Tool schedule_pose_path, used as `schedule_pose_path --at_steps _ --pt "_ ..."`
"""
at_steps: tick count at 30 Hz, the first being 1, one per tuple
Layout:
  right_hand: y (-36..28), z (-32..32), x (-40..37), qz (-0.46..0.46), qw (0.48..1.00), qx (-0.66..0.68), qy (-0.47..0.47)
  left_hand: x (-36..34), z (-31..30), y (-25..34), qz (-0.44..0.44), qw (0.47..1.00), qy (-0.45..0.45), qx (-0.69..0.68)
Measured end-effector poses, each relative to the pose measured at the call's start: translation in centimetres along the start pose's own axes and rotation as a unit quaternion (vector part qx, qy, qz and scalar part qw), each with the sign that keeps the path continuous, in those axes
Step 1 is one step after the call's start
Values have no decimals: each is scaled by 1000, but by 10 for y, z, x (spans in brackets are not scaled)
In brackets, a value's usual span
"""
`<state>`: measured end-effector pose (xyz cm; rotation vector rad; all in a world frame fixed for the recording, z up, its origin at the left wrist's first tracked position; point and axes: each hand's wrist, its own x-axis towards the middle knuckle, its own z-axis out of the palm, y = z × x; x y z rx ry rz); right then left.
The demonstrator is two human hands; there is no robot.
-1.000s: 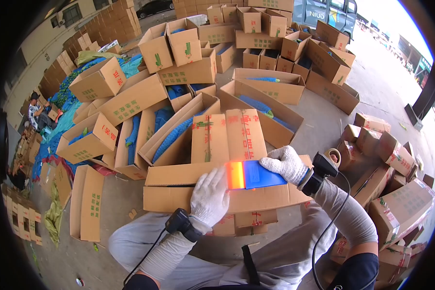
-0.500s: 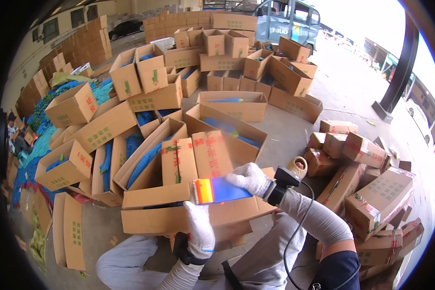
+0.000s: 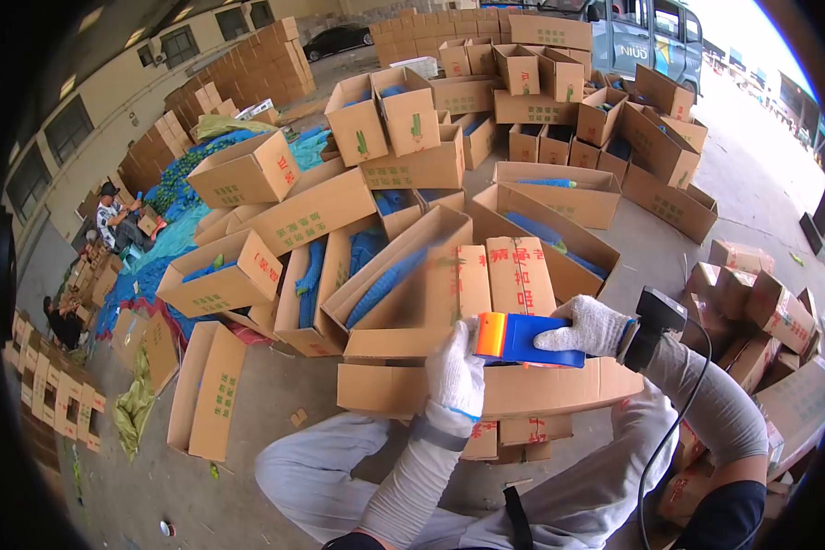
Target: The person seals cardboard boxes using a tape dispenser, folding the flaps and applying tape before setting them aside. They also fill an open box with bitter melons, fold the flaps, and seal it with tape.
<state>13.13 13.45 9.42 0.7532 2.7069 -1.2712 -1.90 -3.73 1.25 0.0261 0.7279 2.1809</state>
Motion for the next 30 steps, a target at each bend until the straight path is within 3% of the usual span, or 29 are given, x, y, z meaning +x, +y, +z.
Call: schedule_pose_path --at_steps 2,3,6,7,8,9,18,23,25,26,27,30 --pt "-7 -3 -4 -24 999 -14 -17 -10 0 36 11 999 44 16" --pt "3 -8 -2 1 999 -30 -40 -10 -15 59 66 998 15 6" --pt "29 -29 -9 33 998 -28 -51 1 -65 152 214 974 67 39" --pt "34 -31 -7 5 998 -47 -41 26 -129 188 196 980 -19 -12" --pt "24 -29 -3 10 997 -57 -45 41 -160 218 245 968 -41 47" --pt "12 -22 -1 17 996 -65 -53 32 -157 236 224 969 28 100" --pt "-66 2 27 98 968 -220 -74 2 -148 254 190 949 131 213" --pt "-85 18 38 127 947 -290 -58 40 -214 224 126 933 220 257" --pt "-82 26 43 124 937 -321 -57 43 -240 198 56 932 185 308" --pt "-83 32 43 121 931 -339 -64 55 -278 179 88 813 43 575" --pt "-82 34 44 118 923 -359 -68 68 -304 163 114 608 -107 778" --pt "-72 36 47 126 938 -318 -54 47 -284 132 95 408 -143 897"
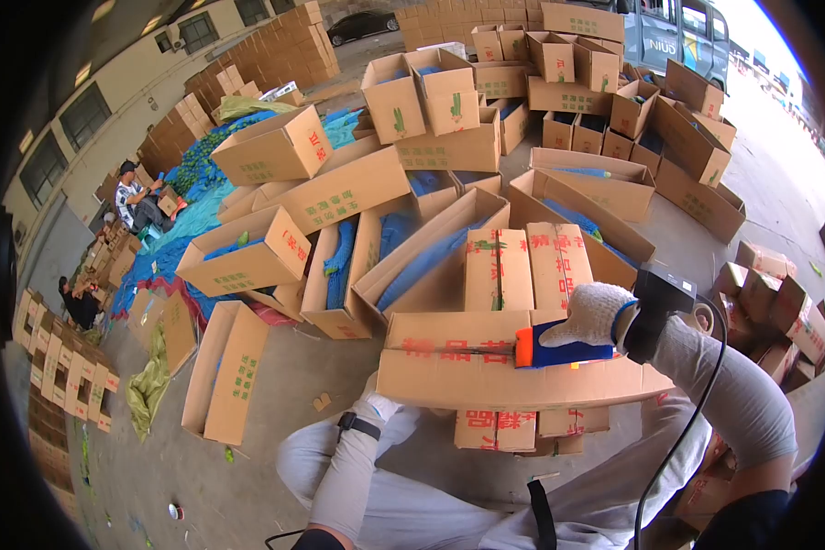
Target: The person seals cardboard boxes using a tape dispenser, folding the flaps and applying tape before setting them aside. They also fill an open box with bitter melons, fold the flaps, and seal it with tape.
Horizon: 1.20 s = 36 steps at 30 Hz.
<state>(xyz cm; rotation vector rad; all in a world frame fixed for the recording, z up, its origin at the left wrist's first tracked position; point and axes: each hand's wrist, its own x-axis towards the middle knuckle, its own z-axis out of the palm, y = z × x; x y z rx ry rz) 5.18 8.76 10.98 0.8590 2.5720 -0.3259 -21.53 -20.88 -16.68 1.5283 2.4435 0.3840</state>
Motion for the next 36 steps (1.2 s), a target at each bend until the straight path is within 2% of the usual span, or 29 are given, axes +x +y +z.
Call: schedule_pose_path --at_steps 2,4,6,8,9,10,11,12,13,15,16,17,19,21,22,23,25,26,27,29,31,32,34,36 --pt "0 -2 0 4 1000 15 0 -8 -9 11 88 988 12 -130" --pt "-4 -5 4 -1 1000 2 2 -20 -11 3 144 982 10 -123" --pt "-7 1 7 -12 1000 -2 14 -39 1 -23 181 983 -6 26" --pt "-10 -2 0 -10 1000 -3 26 -21 -9 -20 119 989 91 -3" --pt "-10 -2 -3 -18 999 -19 39 -12 -36 -4 36 977 179 -106" --pt "-9 0 -2 -17 999 -11 41 -8 -69 19 -51 943 254 -207" --pt "-10 2 -1 -20 999 -6 39 -8 -100 45 -145 885 320 -305" --pt "-12 -1 0 -28 999 -18 34 -2 -137 93 -43 936 290 -196" --pt "-15 -4 0 -38 998 -31 28 8 -156 142 60 961 254 -86" --pt "-18 -4 0 -73 996 -33 37 40 -126 203 140 969 197 44" --pt "-17 2 0 -71 996 -41 39 59 -94 212 136 972 171 90" --pt "-15 5 2 -68 996 -51 41 65 -92 231 77 974 161 139" --pt "-11 -2 -1 -79 996 -47 7 67 -83 233 74 968 179 156" --pt "-5 -8 -1 -111 993 9 -48 65 -86 231 83 971 146 168" --pt "-10 -30 -11 -76 993 -3 -87 63 -84 230 86 968 141 187" --pt "6 -24 -8 -158 985 -7 -61 64 -84 228 88 963 143 209" --pt "42 -19 -13 -113 993 -21 -25 63 -88 233 87 970 135 182" --pt "81 -13 -11 -79 996 10 -28 63 -89 233 89 972 129 174" --pt "122 -10 -16 -35 999 -33 -20 64 -91 235 71 977 98 175" --pt "209 -6 -64 103 994 -34 -13 63 -94 237 65 980 79 170" --pt "277 1 -96 151 982 -106 -35 64 -97 242 54 984 55 161" --pt "312 20 -105 118 992 -30 -26 65 -100 246 56 985 47 158" --pt "338 75 -97 88 991 101 -30 67 -104 254 50 986 28 156" --pt "359 130 -76 34 971 238 -1 68 -103 256 48 987 20 151"
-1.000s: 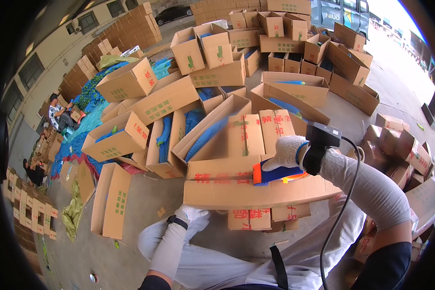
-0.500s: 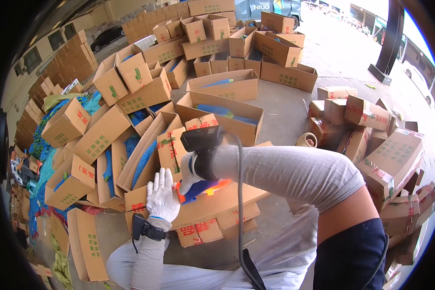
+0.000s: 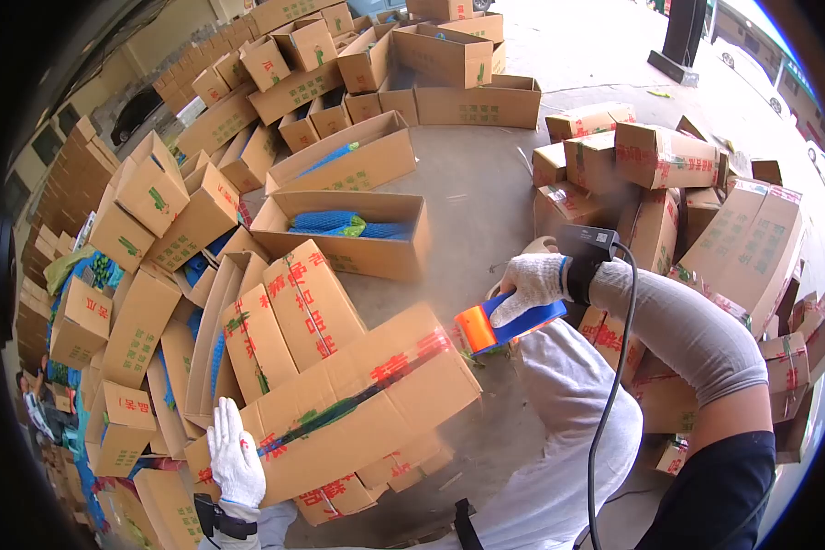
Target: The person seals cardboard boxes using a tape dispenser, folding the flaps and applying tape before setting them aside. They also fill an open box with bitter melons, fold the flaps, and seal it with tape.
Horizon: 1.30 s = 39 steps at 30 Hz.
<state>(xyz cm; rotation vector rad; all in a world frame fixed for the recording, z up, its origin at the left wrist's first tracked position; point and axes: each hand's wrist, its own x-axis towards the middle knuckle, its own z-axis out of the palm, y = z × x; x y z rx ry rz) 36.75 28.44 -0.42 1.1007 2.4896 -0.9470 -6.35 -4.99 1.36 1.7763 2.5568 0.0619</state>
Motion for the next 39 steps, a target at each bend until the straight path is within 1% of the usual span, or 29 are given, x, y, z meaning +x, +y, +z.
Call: schedule_pose_path --at_steps 1,3,5,6,8,11,12,13,15,17,18,22,23,25,26,29,30,31,33,34,36,39 --pt "9 11 6 -10 998 66 -18 0 0 -1 0 1000 -4 -3" --pt "23 23 8 -44 994 98 -12 3 2 1 -2 1000 -6 4" --pt "29 19 4 -15 992 116 -43 0 2 1 -1 1000 -9 8" --pt "37 24 5 -19 991 127 -25 2 0 3 -6 1000 -20 4" --pt "55 34 12 -12 992 121 -34 -2 4 -1 -2 1000 -11 3" --pt "109 79 17 4 994 111 -23 2 2 9 13 1000 2 -20" --pt "116 97 19 25 987 155 -34 2 1 11 10 1000 -4 -29" --pt "115 116 25 36 984 175 -27 2 -2 12 8 999 -11 -31" --pt "109 154 48 -12 972 233 -39 1 0 11 14 999 -8 -38" --pt "109 188 72 -53 938 342 -25 3 5 7 24 998 10 -57" --pt "109 197 80 -69 932 354 -15 6 1 7 87 995 25 -30" --pt "107 206 85 -20 932 352 -86 7 -3 16 68 997 10 -45" --pt "115 217 98 -31 958 267 -105 7 -2 16 71 996 9 -47" --pt "113 235 112 -30 962 253 -101 8 1 19 79 995 13 -52" --pt "101 235 112 -51 955 286 -67 9 1 18 83 995 18 -48" --pt "70 234 129 -40 937 325 -123 7 -1 21 70 996 23 -47" --pt "56 229 130 -53 926 346 -139 6 0 22 64 996 25 -52" --pt "44 233 138 -61 929 338 -136 4 0 22 69 996 27 -42" --pt "25 262 164 -202 887 409 -69 6 0 18 87 995 34 -22" --pt "19 279 181 -255 867 427 -25 7 1 18 96 994 41 -14" --pt "6 277 195 -354 814 457 57 8 2 20 90 995 47 -19" --pt "7 274 197 -416 763 483 105 9 2 21 86 994 48 -36"
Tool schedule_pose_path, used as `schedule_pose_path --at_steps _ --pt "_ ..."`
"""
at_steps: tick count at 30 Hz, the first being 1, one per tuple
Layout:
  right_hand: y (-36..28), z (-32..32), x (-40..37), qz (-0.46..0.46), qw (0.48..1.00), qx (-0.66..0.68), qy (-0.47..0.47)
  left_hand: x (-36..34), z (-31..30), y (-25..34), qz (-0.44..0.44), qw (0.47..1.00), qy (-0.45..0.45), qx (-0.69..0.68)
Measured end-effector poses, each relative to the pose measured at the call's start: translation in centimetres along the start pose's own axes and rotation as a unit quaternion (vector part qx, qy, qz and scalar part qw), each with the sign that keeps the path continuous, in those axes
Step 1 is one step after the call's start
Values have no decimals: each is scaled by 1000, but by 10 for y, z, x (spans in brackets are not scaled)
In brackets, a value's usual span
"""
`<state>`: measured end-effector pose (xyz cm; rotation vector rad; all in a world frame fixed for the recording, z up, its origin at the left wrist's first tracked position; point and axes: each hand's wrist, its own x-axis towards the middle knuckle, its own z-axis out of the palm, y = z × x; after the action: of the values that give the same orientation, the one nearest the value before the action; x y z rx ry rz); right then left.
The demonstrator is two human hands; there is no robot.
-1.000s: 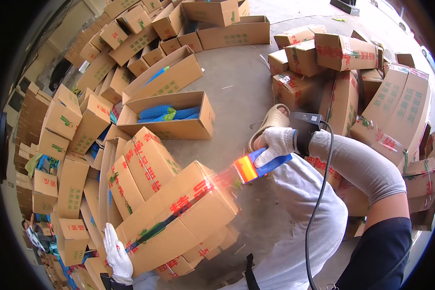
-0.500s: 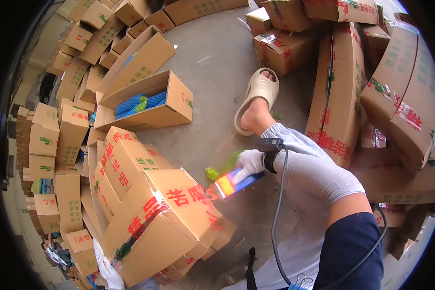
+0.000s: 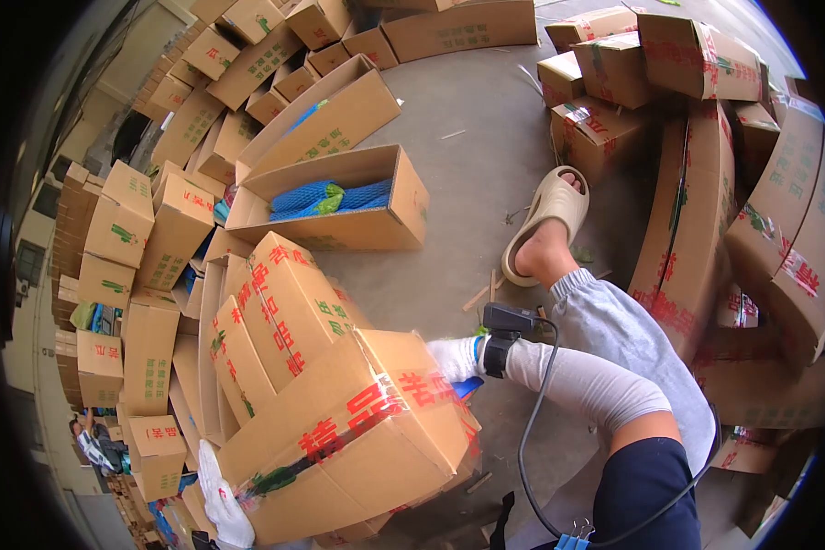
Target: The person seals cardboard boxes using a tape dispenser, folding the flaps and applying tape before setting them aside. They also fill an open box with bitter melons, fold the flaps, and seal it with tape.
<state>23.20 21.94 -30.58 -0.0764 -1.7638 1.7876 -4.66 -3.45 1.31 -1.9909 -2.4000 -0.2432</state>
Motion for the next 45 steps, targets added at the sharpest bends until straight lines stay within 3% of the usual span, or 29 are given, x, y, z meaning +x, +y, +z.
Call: schedule_pose_path --at_steps 1,3,4,5,6,8,11,12,13,14,15,16,18,20,21,22,24,25,27,30,33,35,38,40,41,43,45 --pt "39 -7 -3 -28 995 -78 -56 1 -1 1 0 1000 1 -6" --pt "26 -29 27 120 963 -103 -220 2 -1 -4 10 1000 -16 17" --pt "12 -34 35 167 953 -88 -239 1 -3 -5 16 999 -29 28" --pt "-6 -39 44 214 940 -75 -255 0 -2 4 -58 996 -64 12" --pt "-19 -44 52 260 925 -65 -270 1 -2 0 -57 996 -69 15" --pt "-23 -33 31 157 958 20 -238 0 -1 -8 -59 995 -75 20" --pt "-51 -42 16 233 938 -155 -206 2 -6 -8 -34 997 -64 36" --pt "-73 -47 15 416 784 -370 -275 -1 -7 -8 -29 997 -66 39" --pt "-102 -40 6 448 712 -445 -306 -4 -7 -11 -29 997 -58 34" --pt "-144 -37 2 484 675 -475 -290 -8 -7 -13 -21 998 -53 37" --pt "-138 -49 -34 473 725 -471 -172 -9 -7 -14 -11 998 -45 39" --pt "-181 -47 -25 605 611 -487 -154 -10 -8 -15 -1 998 -39 42" --pt "-210 -54 -53 597 699 -392 39 -15 -13 -4 11 1000 4 11" --pt "-245 -36 -84 476 799 -208 302 -16 -19 23 34 995 58 -76" --pt "-258 -27 -102 364 852 -87 366 -14 -23 46 46 975 100 -192" --pt "-281 -4 -103 242 876 59 414 -12 -25 74 32 933 88 -348" --pt "-331 49 -106 93 897 93 422 -5 -19 134 39 785 -22 -618" --pt "-342 68 -109 78 901 58 422 -3 -10 167 35 674 -85 -733" --pt "-346 108 -123 62 893 6 446 -2 4 219 67 561 -158 -810" --pt "-363 157 -123 58 856 3 514 -13 -2 260 -18 314 -277 -908" --pt "-359 178 -134 95 842 -108 520 -24 9 263 -6 472 -264 -841" --pt "-355 194 -135 127 841 -94 518 -30 11 256 -12 512 -269 -816" --pt "-336 198 -143 139 878 -137 437 -22 16 244 -10 559 -276 -782" --pt "-341 201 -138 189 890 18 415 -6 35 236 -17 589 -252 -768" --pt "-346 199 -142 249 892 -24 376 3 9 236 -29 619 -200 -759" --pt "-351 195 -155 308 886 -58 341 46 -7 214 -72 561 -75 -821" --pt "-340 205 -173 306 883 -10 356 99 -37 191 8 616 32 -787"
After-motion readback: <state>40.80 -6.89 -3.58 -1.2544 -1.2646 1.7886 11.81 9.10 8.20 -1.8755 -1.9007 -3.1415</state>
